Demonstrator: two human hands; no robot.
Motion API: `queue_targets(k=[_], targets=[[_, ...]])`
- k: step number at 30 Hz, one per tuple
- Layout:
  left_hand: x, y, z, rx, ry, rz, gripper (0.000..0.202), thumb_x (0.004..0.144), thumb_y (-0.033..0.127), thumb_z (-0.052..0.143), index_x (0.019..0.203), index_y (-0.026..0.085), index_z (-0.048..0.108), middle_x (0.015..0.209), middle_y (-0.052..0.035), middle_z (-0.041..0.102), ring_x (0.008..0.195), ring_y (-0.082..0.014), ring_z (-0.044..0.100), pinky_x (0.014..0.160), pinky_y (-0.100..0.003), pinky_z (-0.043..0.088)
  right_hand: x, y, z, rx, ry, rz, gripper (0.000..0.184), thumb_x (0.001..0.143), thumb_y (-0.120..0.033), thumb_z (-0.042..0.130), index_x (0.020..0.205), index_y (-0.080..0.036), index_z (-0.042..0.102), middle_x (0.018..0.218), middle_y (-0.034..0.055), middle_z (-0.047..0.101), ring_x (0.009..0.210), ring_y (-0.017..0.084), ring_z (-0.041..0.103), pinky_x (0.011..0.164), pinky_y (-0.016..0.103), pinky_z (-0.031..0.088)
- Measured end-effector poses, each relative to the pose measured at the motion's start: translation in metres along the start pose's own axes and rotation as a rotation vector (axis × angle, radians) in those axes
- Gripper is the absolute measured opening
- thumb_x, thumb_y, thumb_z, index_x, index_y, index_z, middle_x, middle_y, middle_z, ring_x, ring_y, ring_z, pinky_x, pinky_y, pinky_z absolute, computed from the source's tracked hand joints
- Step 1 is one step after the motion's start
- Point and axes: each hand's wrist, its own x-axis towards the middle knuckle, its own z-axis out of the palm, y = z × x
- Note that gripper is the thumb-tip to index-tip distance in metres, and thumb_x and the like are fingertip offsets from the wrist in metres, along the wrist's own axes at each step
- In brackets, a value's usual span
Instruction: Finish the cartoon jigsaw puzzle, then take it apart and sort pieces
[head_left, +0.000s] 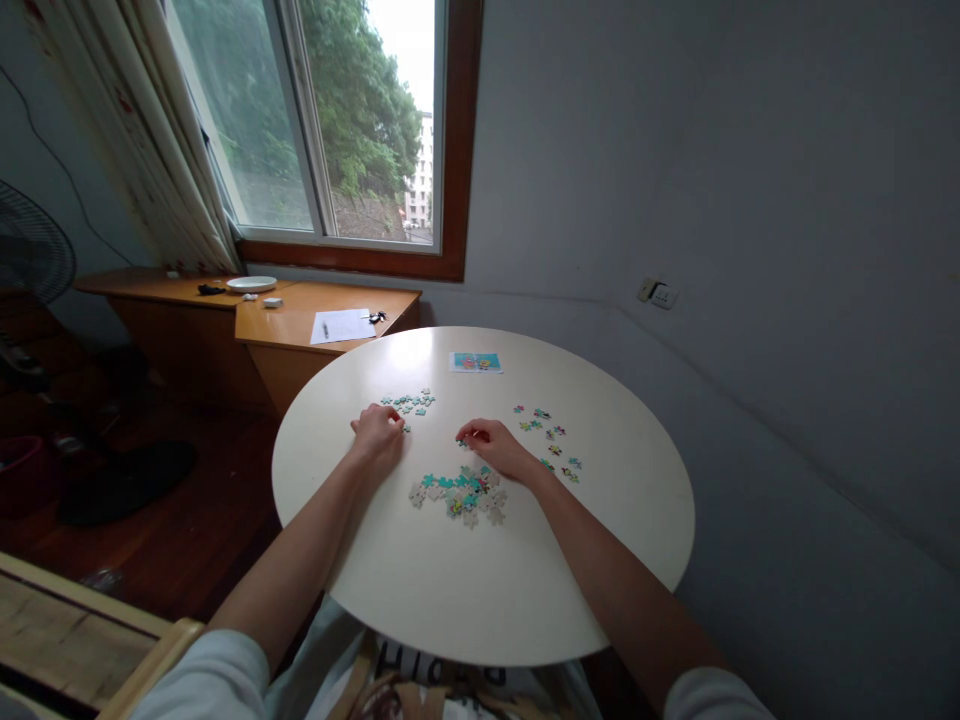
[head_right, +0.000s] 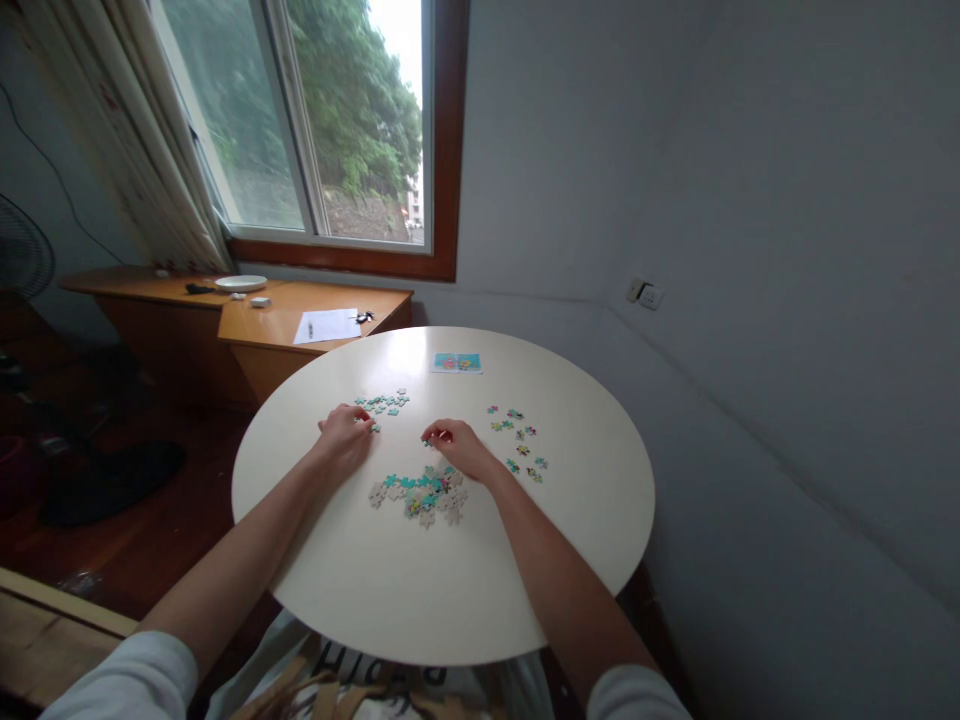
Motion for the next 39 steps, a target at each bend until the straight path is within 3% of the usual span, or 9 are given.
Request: queue_targets(k=[8, 12, 18, 25, 39], targets=[[-0.004, 0.005, -0.007, -0.026, -0.036, -0.019, 0.018, 0.077, 0.026, 0.053, 0.077, 0.017, 0.069, 0.104, -0.0118, 0.061, 0.102, -0.0276, 0.053, 0.087, -0.042, 0.032, 0.006, 0.010, -0.015, -0.090, 0.164, 0.032, 0.017, 0.072, -0.021, 0.049, 0.076, -0.017, 0.065, 0.071, 0.0016, 0.059, 0.065, 0.013, 0.050, 0.065, 0.026, 0.039], [-0.001, 0.002, -0.004, -0.027, -0.036, -0.013, 0.018, 0.077, 0.026, 0.053, 0.076, 0.017, 0.069, 0.103, -0.0115, 0.060, 0.102, -0.0273, 0.053, 0.088, -0.041, 0.032, 0.008, 0.019, -0.024, -0.271, 0.274, 0.112, 0.021, 0.070, -0.013, 0.046, 0.074, -0.017, 0.067, 0.071, 0.0031, 0.061, 0.065, 0.014, 0.051, 0.065, 0.027, 0.039], [0.000, 0.000, -0.001, -0.016, -0.011, -0.006, 0.019, 0.077, 0.028, 0.054, 0.077, 0.018, 0.070, 0.103, -0.0109, 0.061, 0.100, -0.0264, 0.053, 0.087, -0.041, 0.032, 0.008, 0.028, -0.035, -0.516, 0.329, 0.269, 0.023, 0.071, -0.013, 0.048, 0.078, -0.018, 0.070, 0.074, 0.0036, 0.067, 0.071, 0.016, 0.057, 0.070, 0.027, 0.039], [0.001, -0.002, 0.002, -0.005, -0.010, 0.004, 0.019, 0.077, 0.028, 0.054, 0.078, 0.018, 0.070, 0.103, -0.0112, 0.061, 0.099, -0.0258, 0.054, 0.086, -0.040, 0.032, 0.008, 0.032, -0.042, -0.654, 0.337, 0.416, 0.023, 0.076, -0.016, 0.049, 0.081, -0.023, 0.071, 0.089, 0.0014, 0.071, 0.092, 0.018, 0.059, 0.089, 0.034, 0.031], [-0.001, 0.002, -0.002, -0.018, -0.019, 0.012, 0.020, 0.077, 0.029, 0.053, 0.078, 0.018, 0.070, 0.104, -0.0107, 0.061, 0.099, -0.0255, 0.055, 0.088, -0.041, 0.034, 0.005, 0.034, -0.048, -0.742, 0.322, 0.427, 0.023, 0.077, -0.017, 0.049, 0.085, -0.023, 0.070, 0.096, 0.0054, 0.071, 0.098, 0.022, 0.059, 0.084, 0.037, 0.030]])
